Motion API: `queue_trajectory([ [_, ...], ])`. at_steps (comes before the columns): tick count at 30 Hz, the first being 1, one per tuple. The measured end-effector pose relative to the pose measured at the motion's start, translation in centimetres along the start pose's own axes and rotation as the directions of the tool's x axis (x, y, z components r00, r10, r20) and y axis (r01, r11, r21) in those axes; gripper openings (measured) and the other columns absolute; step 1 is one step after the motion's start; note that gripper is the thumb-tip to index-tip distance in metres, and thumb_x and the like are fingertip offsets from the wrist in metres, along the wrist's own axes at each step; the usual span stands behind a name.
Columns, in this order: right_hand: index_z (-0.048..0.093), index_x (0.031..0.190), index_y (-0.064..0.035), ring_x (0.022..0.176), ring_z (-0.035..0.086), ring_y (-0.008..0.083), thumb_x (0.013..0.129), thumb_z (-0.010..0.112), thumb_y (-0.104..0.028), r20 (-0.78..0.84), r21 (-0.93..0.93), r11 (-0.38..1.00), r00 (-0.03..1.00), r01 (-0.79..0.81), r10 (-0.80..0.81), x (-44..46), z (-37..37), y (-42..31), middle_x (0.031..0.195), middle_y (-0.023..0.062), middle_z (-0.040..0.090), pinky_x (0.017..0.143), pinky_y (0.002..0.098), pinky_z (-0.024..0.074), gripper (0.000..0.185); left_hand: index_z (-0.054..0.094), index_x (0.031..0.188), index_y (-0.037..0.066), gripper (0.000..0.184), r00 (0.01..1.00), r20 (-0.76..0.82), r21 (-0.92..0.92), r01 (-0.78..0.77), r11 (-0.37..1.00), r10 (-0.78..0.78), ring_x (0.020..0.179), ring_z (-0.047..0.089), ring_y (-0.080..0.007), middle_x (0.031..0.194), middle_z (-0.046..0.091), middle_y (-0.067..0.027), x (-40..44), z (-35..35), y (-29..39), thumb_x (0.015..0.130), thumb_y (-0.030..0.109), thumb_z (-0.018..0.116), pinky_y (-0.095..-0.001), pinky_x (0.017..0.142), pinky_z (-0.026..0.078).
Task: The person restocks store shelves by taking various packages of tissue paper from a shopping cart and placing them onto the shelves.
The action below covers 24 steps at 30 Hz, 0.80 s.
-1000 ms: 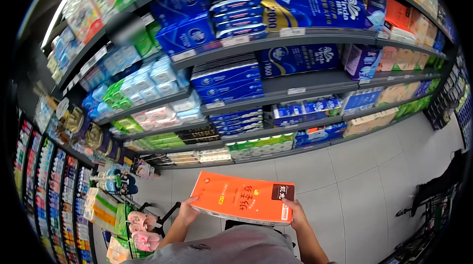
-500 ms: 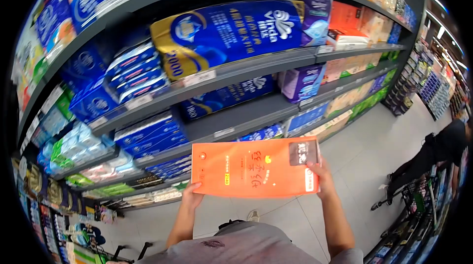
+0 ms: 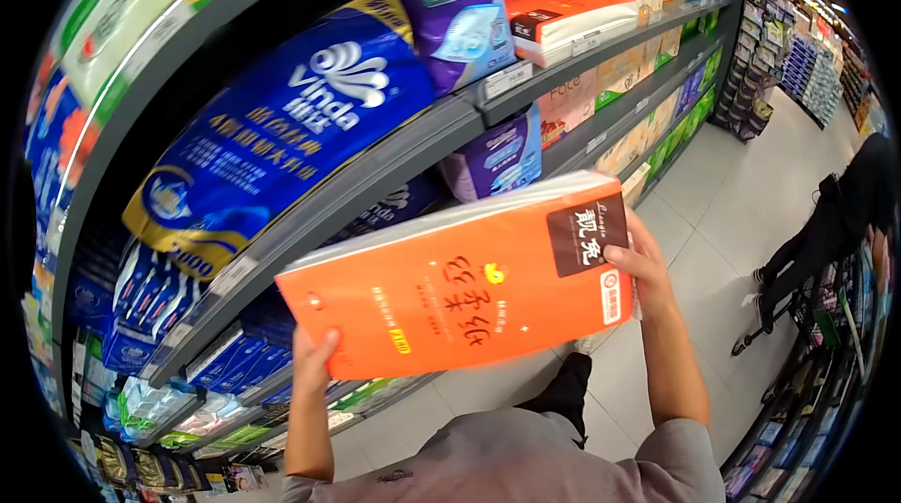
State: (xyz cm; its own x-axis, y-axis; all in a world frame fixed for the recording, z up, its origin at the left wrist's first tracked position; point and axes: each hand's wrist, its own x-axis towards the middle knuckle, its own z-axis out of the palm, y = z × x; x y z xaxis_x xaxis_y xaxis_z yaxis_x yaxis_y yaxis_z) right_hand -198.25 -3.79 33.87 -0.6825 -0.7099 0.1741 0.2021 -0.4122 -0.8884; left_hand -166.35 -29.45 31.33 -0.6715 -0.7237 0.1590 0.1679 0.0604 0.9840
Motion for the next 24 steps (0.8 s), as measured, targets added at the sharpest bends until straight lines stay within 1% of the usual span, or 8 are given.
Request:
queue_trajectory([
  [4, 0.034, 0.132, 0.0064, 0.107, 0.057, 0.0213, 0.067, 0.064, -0.022, 0.187, 0.084, 0.996, 0.981, 0.036, -0.052, 9.3, -4.4, -1.1, 0.12, 0.0159, 0.054, 0.093, 0.0321, 0.0451, 0.077, 0.036, 0.127, -0.005, 0.078, 0.959, -0.219, 0.14, -0.152, 0.978, 0.18, 0.104, 0.052, -0.0189, 0.115, 0.052, -0.0105, 2.7, 4.4, 1.7, 0.07, 0.031, 0.076, -0.0327, 0.09, 0.042],
  [5, 0.033, 0.133, 0.0064, 0.108, 0.056, 0.0214, 0.065, 0.064, -0.02, 0.288, 0.118, 0.992, 0.955, 0.037, -0.069, 12.0, -5.9, -1.6, 0.122, 0.0163, 0.053, 0.093, 0.0322, 0.0446, 0.079, 0.035, 0.128, -0.005, 0.083, 0.931, -0.279, 0.172, -0.191, 0.966, 0.234, 0.105, 0.051, -0.0191, 0.115, 0.051, -0.0104, 3.4, 5.4, 1.6, 0.068, 0.033, 0.077, -0.0326, 0.09, 0.042],
  [9, 0.035, 0.133, 0.0061, 0.117, 0.049, 0.0222, 0.055, 0.069, -0.012, 0.391, 0.218, 0.974, 0.909, 0.062, -0.145, 22.0, -10.6, -3.1, 0.126, 0.0137, 0.051, 0.1, 0.0312, 0.0358, 0.087, 0.031, 0.132, -0.001, 0.092, 0.785, -0.439, 0.267, -0.35, 0.898, 0.436, 0.109, 0.048, -0.0219, 0.121, 0.046, -0.0109, 5.9, 9.1, 2.0, 0.064, 0.037, 0.079, -0.0364, 0.093, 0.04],
  [11, 0.033, 0.133, 0.0079, 0.118, 0.048, 0.0237, 0.049, 0.071, -0.008, 0.488, 0.243, 0.967, 0.851, 0.081, -0.194, 26.6, -13.2, -3.2, 0.129, 0.016, 0.049, 0.1, 0.0331, 0.0355, 0.094, 0.028, 0.136, 0.001, 0.098, 0.746, -0.384, 0.419, -0.384, 0.823, 0.544, 0.114, 0.047, -0.026, 0.127, 0.045, -0.013, 5.1, 7.6, 0.5, 0.065, 0.048, 0.079, -0.0413, 0.096, 0.039],
  [13, 0.033, 0.133, 0.0088, 0.118, 0.049, 0.0249, 0.051, 0.069, -0.006, 0.537, 0.379, 0.919, 0.784, 0.106, -0.312, 30.4, -16.3, -0.3, 0.13, 0.0167, 0.048, 0.1, 0.0334, 0.0362, 0.091, 0.026, 0.138, 0.002, 0.106, 0.653, -0.516, 0.471, -0.324, 0.821, 0.554, 0.117, 0.045, -0.0287, 0.128, 0.044, -0.014, 4.6, 9.6, 0.2, 0.063, 0.054, 0.079, -0.0427, 0.096, 0.039],
  [14, 0.033, 0.133, 0.0088, 0.118, 0.049, 0.0249, 0.051, 0.069, -0.006, 0.545, 0.377, 0.925, 0.793, 0.059, -0.272, 31.0, -17.7, 0.7, 0.13, 0.0167, 0.048, 0.1, 0.0334, 0.0362, 0.091, 0.026, 0.138, 0.002, 0.104, 0.615, -0.539, 0.507, -0.309, 0.805, 0.575, 0.116, 0.045, -0.0281, 0.128, 0.044, -0.0137, 4.6, 11.1, 0.3, 0.064, 0.052, 0.079, -0.0422, 0.096, 0.039],
  [17, 0.035, 0.132, 0.0089, 0.117, 0.05, 0.026, 0.054, 0.064, -0.002, 0.646, 0.628, 0.774, 0.61, -0.081, -0.46, 33.5, -20.1, 1.9, 0.129, 0.017, 0.05, 0.099, 0.0336, 0.038, 0.084, 0.026, 0.138, 0.002, 0.1, 0.537, -0.5, 0.621, -0.325, 0.713, 0.68, 0.112, 0.047, -0.0263, 0.126, 0.045, -0.0128, 5.6, 15.4, 1.1, 0.066, 0.047, 0.078, -0.0409, 0.095, 0.04],
  [24, 0.044, 0.123, 0.0064, 0.105, 0.057, 0.0256, 0.064, 0.059, -0.009, 0.541, 0.785, 0.602, 0.637, -0.147, -0.549, 35.5, -20.5, 0.5, 0.12, 0.0162, 0.057, 0.094, 0.0342, 0.0435, 0.064, 0.026, 0.137, 0.002, 0.089, 0.419, -0.269, 0.802, -0.402, 0.443, 0.867, 0.104, 0.052, -0.0221, 0.123, 0.047, -0.0107, 8.8, 23.1, 4.5, 0.072, 0.036, 0.076, -0.0377, 0.092, 0.043],
])
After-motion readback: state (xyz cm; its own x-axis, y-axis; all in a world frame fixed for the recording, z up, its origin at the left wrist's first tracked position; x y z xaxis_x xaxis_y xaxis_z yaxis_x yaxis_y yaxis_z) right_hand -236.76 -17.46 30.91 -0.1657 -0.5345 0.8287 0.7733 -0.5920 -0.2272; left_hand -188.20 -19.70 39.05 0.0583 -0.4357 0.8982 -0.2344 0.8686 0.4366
